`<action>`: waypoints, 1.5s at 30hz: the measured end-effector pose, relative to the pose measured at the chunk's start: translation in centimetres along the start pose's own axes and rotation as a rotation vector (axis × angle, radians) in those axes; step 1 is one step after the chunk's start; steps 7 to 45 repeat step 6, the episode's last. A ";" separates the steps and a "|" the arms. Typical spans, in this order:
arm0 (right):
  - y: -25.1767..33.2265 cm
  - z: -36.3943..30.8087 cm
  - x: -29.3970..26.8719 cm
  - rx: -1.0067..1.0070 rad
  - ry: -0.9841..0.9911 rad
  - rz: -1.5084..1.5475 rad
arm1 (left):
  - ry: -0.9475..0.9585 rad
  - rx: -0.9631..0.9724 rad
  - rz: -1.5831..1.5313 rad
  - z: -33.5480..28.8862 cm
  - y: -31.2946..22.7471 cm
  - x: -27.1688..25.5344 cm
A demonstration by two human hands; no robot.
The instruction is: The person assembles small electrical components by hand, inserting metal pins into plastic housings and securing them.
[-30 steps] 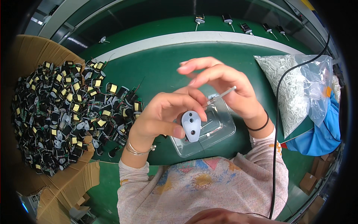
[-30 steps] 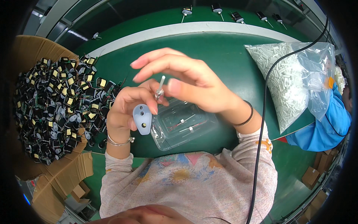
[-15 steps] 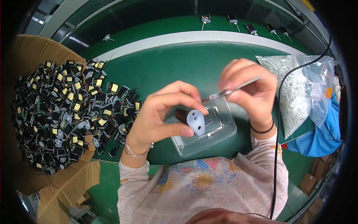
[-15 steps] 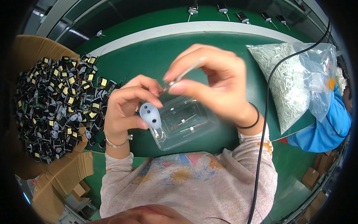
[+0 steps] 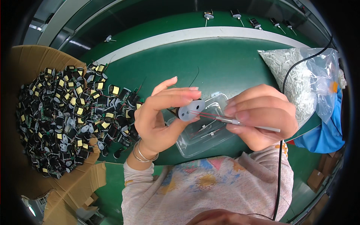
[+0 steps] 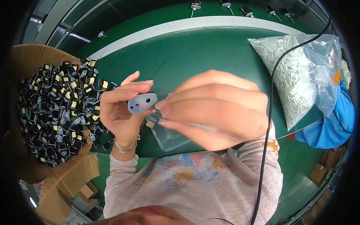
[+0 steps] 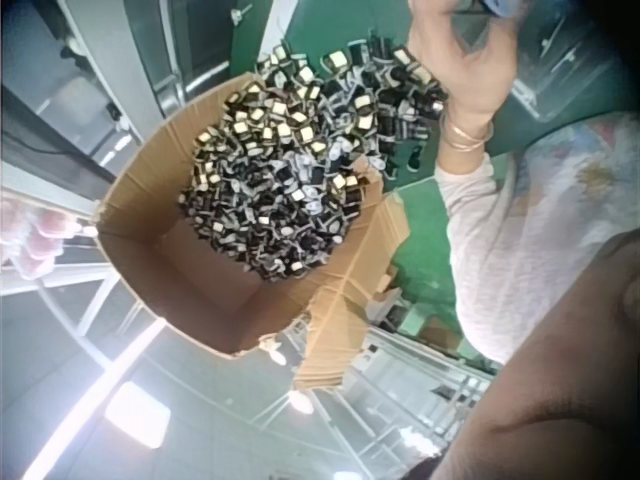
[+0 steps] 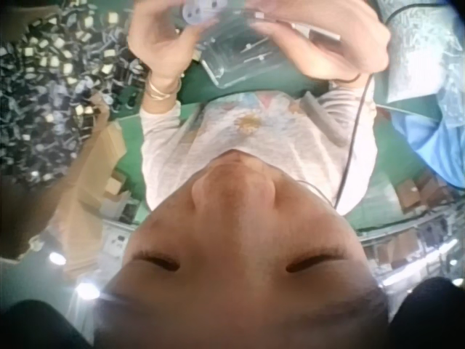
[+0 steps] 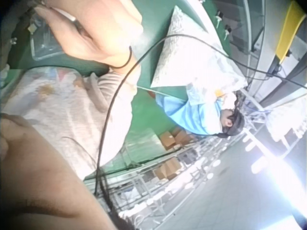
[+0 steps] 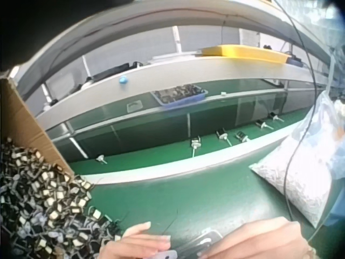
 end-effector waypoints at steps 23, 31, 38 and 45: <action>0.2 -0.6 -0.2 -0.051 -0.002 0.023 | 0.001 0.032 -0.003 -0.1 -0.1 0.0; 0.2 -0.6 -0.2 -0.051 -0.002 0.023 | 0.001 0.032 -0.003 -0.1 -0.1 0.0; 0.2 -0.6 -0.2 -0.051 -0.002 0.023 | 0.001 0.032 -0.003 -0.1 -0.1 0.0; 0.2 -0.6 -0.2 -0.051 -0.002 0.023 | 0.001 0.032 -0.003 -0.1 -0.1 0.0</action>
Point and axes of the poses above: each hand's wrist, its own z-axis towards the middle knuckle, its own x-axis out of the palm, y = z × x, the point moved 6 cm from there along z, towards the middle knuckle, and after that the axes turned 11 degrees about -y, right-handed, at the moved point
